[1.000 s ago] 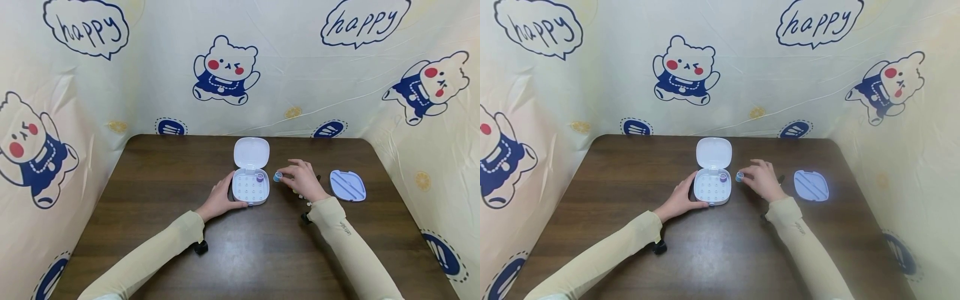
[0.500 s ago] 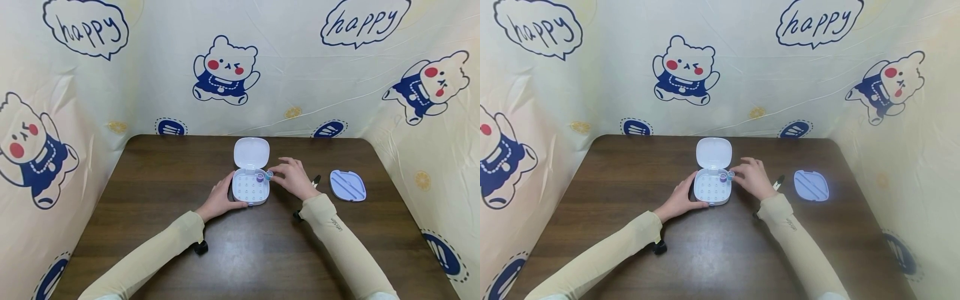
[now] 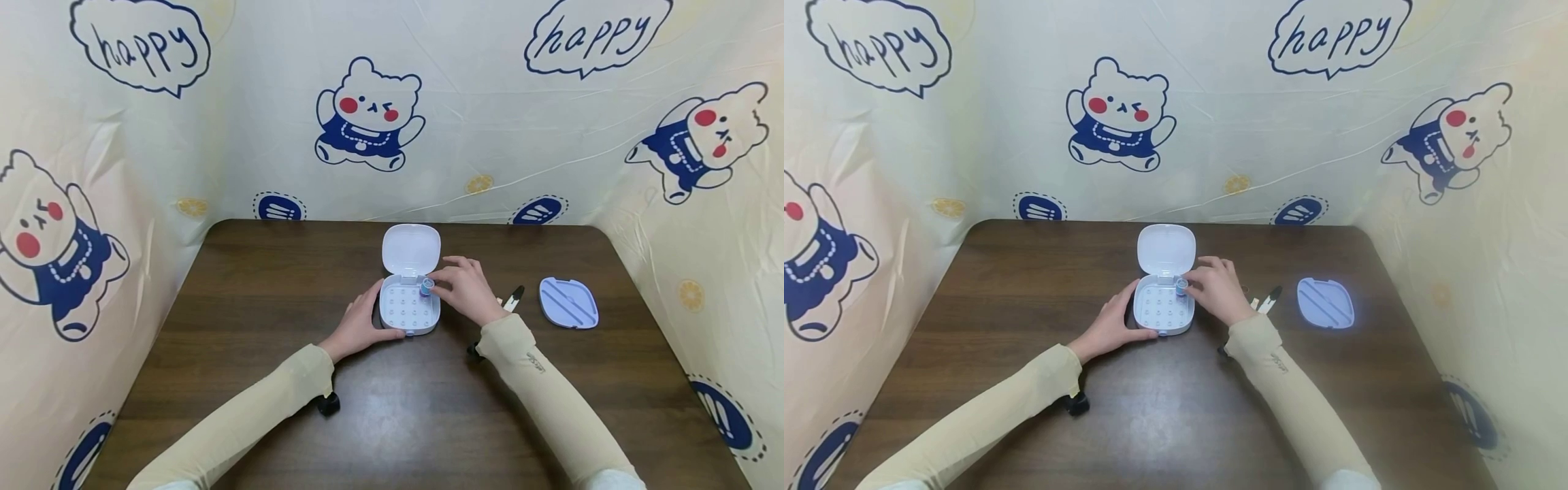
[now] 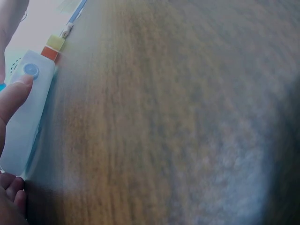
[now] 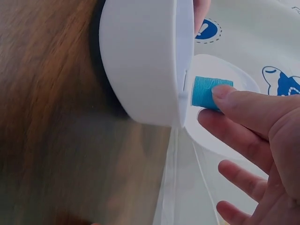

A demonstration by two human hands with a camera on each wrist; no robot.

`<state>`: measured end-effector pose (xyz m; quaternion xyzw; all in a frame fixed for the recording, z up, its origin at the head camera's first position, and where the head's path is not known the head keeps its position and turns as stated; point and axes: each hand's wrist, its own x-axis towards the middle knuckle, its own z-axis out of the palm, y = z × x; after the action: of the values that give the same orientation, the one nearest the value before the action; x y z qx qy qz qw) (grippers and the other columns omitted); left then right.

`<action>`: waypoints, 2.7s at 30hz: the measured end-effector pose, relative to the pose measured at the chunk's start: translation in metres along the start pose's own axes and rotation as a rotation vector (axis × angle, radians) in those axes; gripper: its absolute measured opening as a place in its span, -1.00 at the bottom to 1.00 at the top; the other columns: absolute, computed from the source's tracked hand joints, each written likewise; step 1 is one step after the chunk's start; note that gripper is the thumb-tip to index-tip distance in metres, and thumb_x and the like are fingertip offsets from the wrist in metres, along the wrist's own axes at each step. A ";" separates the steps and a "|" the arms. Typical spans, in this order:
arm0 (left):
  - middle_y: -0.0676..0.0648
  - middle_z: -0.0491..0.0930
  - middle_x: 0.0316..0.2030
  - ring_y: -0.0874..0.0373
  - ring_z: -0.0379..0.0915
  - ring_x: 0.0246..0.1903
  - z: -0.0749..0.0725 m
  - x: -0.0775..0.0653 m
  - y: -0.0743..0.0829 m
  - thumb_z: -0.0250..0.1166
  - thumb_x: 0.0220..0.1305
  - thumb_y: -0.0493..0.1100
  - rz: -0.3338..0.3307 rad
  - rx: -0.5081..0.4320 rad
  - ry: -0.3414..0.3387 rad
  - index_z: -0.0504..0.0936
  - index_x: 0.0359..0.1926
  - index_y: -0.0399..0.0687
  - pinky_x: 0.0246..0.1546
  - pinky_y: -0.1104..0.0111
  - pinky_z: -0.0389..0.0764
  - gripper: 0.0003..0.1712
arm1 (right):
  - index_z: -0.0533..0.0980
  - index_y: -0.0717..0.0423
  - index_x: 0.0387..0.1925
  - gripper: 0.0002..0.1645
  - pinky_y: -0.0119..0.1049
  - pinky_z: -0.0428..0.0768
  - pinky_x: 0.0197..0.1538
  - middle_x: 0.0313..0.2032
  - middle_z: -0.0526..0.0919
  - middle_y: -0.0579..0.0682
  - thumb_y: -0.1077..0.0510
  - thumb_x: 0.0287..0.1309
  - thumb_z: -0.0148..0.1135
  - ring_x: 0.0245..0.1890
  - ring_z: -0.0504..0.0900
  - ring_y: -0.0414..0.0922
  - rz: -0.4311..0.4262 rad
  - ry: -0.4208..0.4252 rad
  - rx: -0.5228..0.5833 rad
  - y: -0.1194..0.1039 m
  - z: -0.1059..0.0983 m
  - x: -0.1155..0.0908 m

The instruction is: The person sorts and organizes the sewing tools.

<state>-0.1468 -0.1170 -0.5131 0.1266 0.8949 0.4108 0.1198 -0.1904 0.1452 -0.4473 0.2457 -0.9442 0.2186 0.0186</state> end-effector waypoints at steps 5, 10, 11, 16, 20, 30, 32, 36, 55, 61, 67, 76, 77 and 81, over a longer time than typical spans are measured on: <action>-0.09 0.09 0.61 -0.11 0.05 0.54 0.000 0.000 -0.001 0.59 0.03 0.33 0.000 0.002 0.000 -0.09 0.68 0.02 0.50 -0.15 0.01 0.43 | 0.77 0.03 0.04 -0.68 0.17 0.18 0.42 -0.07 0.82 0.00 0.08 0.26 0.49 0.39 0.41 0.13 -0.018 0.011 -0.001 -0.005 0.004 0.004; -0.09 0.10 0.61 -0.11 0.07 0.54 0.000 0.000 -0.001 0.59 0.03 0.33 0.008 -0.004 0.004 -0.08 0.68 0.01 0.49 -0.15 0.02 0.43 | 0.77 0.05 0.02 -0.68 0.19 0.22 0.38 -0.02 0.81 0.00 0.08 0.25 0.50 0.35 0.46 0.15 -0.046 0.058 -0.013 -0.009 0.010 0.006; -0.10 0.10 0.61 -0.11 0.07 0.54 0.000 0.000 -0.002 0.59 0.02 0.33 0.010 -0.007 0.005 -0.07 0.68 0.01 0.49 -0.16 0.02 0.43 | 0.77 0.05 0.01 -0.68 0.19 0.22 0.38 -0.02 0.81 0.01 0.08 0.24 0.51 0.34 0.47 0.15 -0.047 0.066 -0.017 -0.009 0.011 0.007; -0.10 0.10 0.61 -0.11 0.07 0.54 0.000 0.000 -0.002 0.59 0.03 0.34 0.009 -0.014 0.005 -0.08 0.68 0.01 0.49 -0.16 0.02 0.43 | 0.78 0.01 0.00 -0.70 0.17 0.26 0.36 -0.03 0.80 0.02 0.07 0.24 0.51 0.28 0.48 0.12 -0.049 0.077 -0.054 -0.011 0.018 0.009; -0.10 0.10 0.61 -0.11 0.07 0.53 0.001 0.000 -0.001 0.59 0.03 0.33 0.004 -0.007 0.005 -0.08 0.68 0.01 0.49 -0.15 0.02 0.43 | 0.79 -0.02 -0.02 -0.71 0.15 0.31 0.31 -0.15 0.78 -0.01 0.05 0.22 0.53 0.20 0.50 0.10 -0.060 0.096 -0.098 -0.011 0.021 0.010; -0.10 0.10 0.61 -0.11 0.08 0.53 0.001 0.001 -0.001 0.59 0.04 0.32 0.006 -0.001 0.008 -0.08 0.68 0.02 0.49 -0.14 0.04 0.42 | 0.80 -0.03 -0.07 -0.74 0.13 0.35 0.27 -0.22 0.69 -0.03 0.03 0.22 0.53 0.09 0.50 0.06 -0.071 0.097 -0.161 -0.012 0.027 0.012; -0.10 0.11 0.60 -0.11 0.09 0.52 0.001 0.001 -0.001 0.60 0.03 0.33 0.010 -0.001 0.013 -0.07 0.68 0.02 0.48 -0.14 0.05 0.43 | 0.80 -0.03 -0.07 -0.74 0.12 0.36 0.26 -0.22 0.67 -0.03 0.03 0.22 0.53 0.06 0.50 0.06 -0.071 0.097 -0.167 -0.012 0.028 0.012; -0.10 0.14 0.59 -0.11 0.11 0.51 0.002 0.001 -0.003 0.60 0.01 0.34 0.016 0.001 0.021 -0.07 0.68 0.03 0.48 -0.14 0.07 0.43 | 0.80 -0.02 -0.06 -0.73 0.11 0.37 0.24 -0.22 0.64 -0.02 0.02 0.23 0.52 -0.02 0.48 0.04 -0.054 0.092 -0.171 -0.013 0.029 0.012; -0.09 0.14 0.59 -0.11 0.12 0.51 0.002 0.000 -0.001 0.60 0.02 0.33 0.010 -0.003 0.020 -0.06 0.68 0.03 0.48 -0.14 0.08 0.42 | 0.79 -0.01 -0.06 -0.70 0.09 0.37 0.20 -0.22 0.58 -0.01 -0.03 0.25 0.51 -0.06 0.44 0.03 0.012 0.070 -0.208 -0.013 0.039 0.012; -0.09 0.15 0.59 -0.12 0.12 0.50 0.002 0.000 -0.001 0.60 0.03 0.32 0.018 -0.006 0.023 -0.05 0.68 0.02 0.47 -0.15 0.07 0.41 | 0.79 0.00 -0.09 -0.71 0.11 0.37 0.21 -0.22 0.56 0.01 -0.03 0.24 0.51 -0.06 0.43 0.05 0.012 0.079 -0.225 -0.015 0.041 0.013; -0.10 0.15 0.59 -0.11 0.12 0.50 0.002 0.000 -0.001 0.60 0.02 0.33 0.016 -0.009 0.021 -0.05 0.68 0.03 0.46 -0.14 0.08 0.42 | 0.78 -0.01 -0.10 -0.72 0.12 0.37 0.20 -0.23 0.55 0.01 -0.04 0.23 0.52 -0.06 0.43 0.06 0.024 0.079 -0.241 -0.015 0.043 0.013; -0.09 0.14 0.59 -0.12 0.12 0.51 0.002 0.000 -0.002 0.60 0.01 0.33 0.022 -0.015 0.021 -0.06 0.68 0.04 0.46 -0.15 0.07 0.42 | 0.78 0.00 -0.04 -0.68 0.10 0.36 0.23 -0.17 0.61 0.02 -0.07 0.28 0.47 -0.02 0.45 0.05 0.023 0.054 -0.258 -0.016 0.042 0.014; -0.09 0.14 0.59 -0.12 0.12 0.51 0.002 0.000 -0.002 0.60 0.01 0.33 0.022 -0.014 0.021 -0.06 0.68 0.04 0.46 -0.15 0.07 0.42 | 0.78 0.00 -0.04 -0.68 0.10 0.36 0.24 -0.16 0.61 0.02 -0.07 0.28 0.47 -0.02 0.45 0.05 0.023 0.052 -0.260 -0.016 0.042 0.014; -0.09 0.15 0.59 -0.12 0.13 0.50 0.002 0.001 -0.003 0.60 0.01 0.34 0.024 -0.012 0.024 -0.05 0.68 0.04 0.46 -0.15 0.09 0.43 | 0.77 -0.02 -0.02 -0.66 0.09 0.36 0.24 -0.15 0.63 0.00 -0.10 0.29 0.46 0.00 0.47 0.04 0.024 0.044 -0.270 -0.016 0.040 0.012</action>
<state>-0.1474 -0.1168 -0.5168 0.1318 0.8921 0.4191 0.1050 -0.1905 0.1102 -0.4748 0.2249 -0.9672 0.0950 0.0697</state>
